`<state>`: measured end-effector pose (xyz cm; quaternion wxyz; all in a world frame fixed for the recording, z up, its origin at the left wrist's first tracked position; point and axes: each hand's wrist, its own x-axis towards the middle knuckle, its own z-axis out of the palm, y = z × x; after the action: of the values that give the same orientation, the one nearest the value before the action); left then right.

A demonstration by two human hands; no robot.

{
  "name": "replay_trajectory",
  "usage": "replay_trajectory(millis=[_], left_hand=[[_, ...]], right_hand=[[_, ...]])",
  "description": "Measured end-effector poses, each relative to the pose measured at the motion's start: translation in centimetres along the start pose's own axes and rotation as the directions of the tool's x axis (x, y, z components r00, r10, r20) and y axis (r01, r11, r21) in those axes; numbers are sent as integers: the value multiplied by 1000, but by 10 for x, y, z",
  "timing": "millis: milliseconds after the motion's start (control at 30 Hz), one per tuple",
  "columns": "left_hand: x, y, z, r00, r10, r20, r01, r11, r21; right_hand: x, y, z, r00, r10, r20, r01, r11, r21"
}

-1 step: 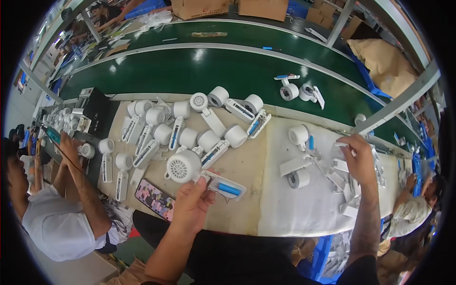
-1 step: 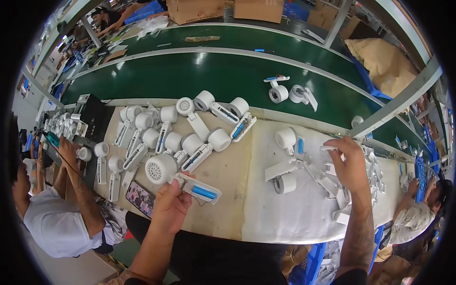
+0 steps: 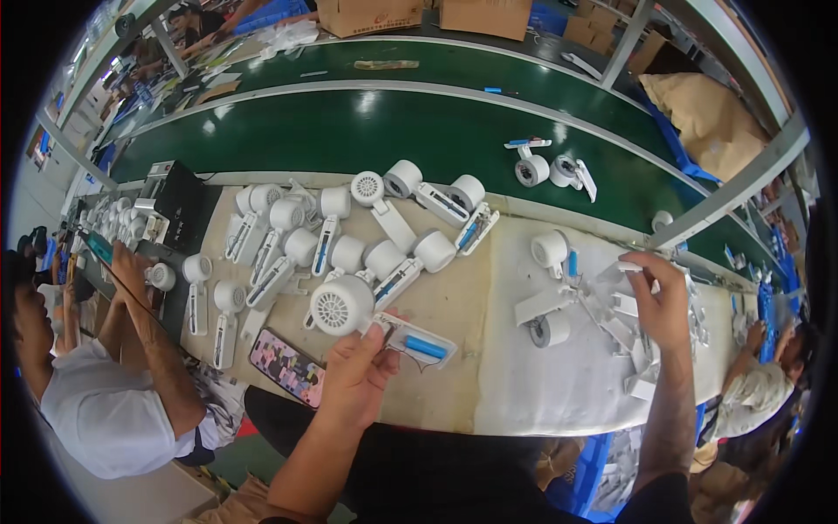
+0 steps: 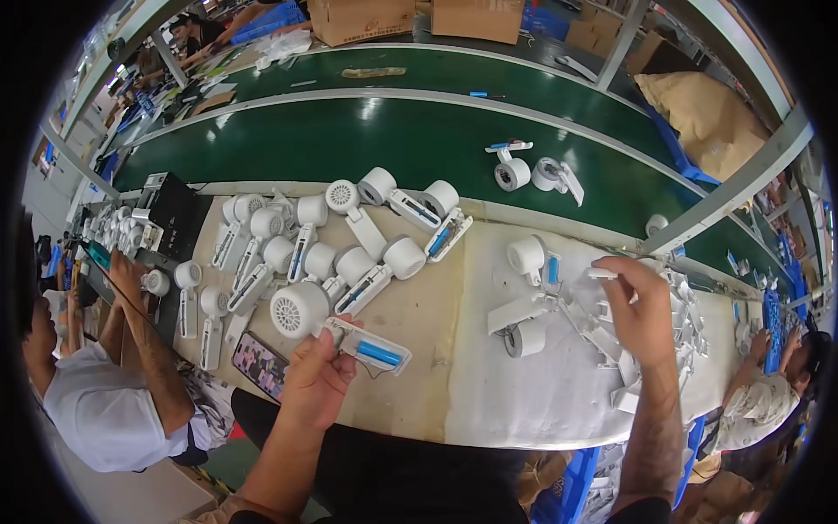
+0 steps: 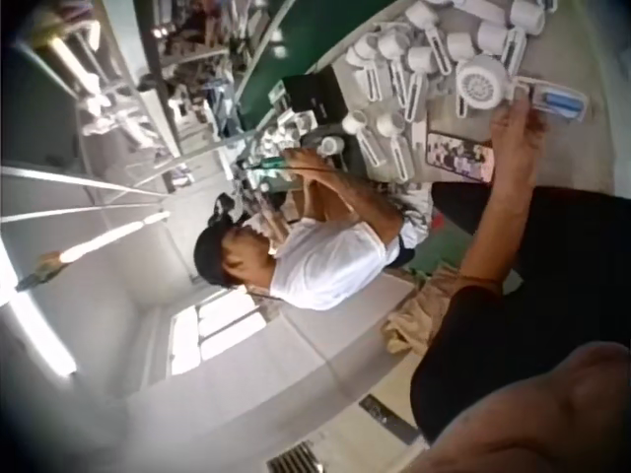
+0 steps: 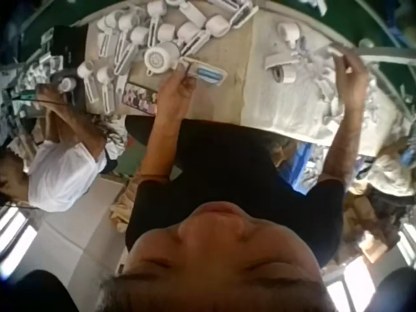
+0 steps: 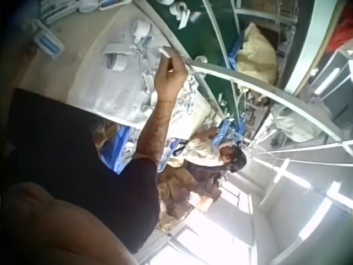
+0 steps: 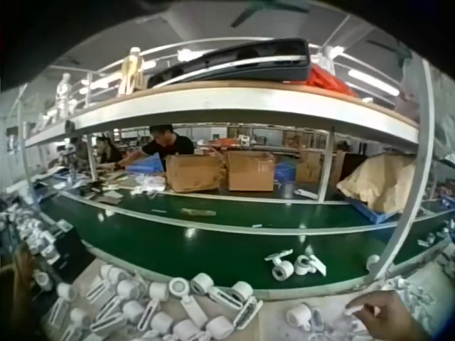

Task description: The person assembles portable handheld fans by attaching the fan head to the handle base and snapping the plastic cover onto the handle by hand.

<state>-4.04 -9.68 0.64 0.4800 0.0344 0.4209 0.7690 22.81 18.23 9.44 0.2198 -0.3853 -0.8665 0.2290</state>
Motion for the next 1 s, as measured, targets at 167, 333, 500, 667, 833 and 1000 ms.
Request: replay_trajectory(millis=[167, 333, 500, 667, 833, 1000], left_hand=[[-2, 5, 9, 999, -17, 47, 20, 998, -53], [-10, 5, 25, 997, 43, 67, -39, 998, -56], [-15, 7, 11, 986, 118, 118, -96, 980, -172], [-20, 19, 27, 997, 44, 58, -29, 973, -227], [-19, 14, 21, 978, 161, 131, -147, 983, -112], [-23, 8, 25, 964, 224, 144, -222, 975, -28]], right_hand=[[-39, -80, 52, 968, -250, 9, 159, 643, 749], [-62, -125, 103, 971, -93, 221, -177, 342, 923], [-60, -132, 117, 949, -156, 274, -185, 428, 885], [-54, -132, 116, 947, -236, 216, -60, 532, 845], [-57, -133, 111, 927, -302, 222, 54, 694, 717], [-54, -167, 109, 912, -392, 120, 260, 781, 568]])
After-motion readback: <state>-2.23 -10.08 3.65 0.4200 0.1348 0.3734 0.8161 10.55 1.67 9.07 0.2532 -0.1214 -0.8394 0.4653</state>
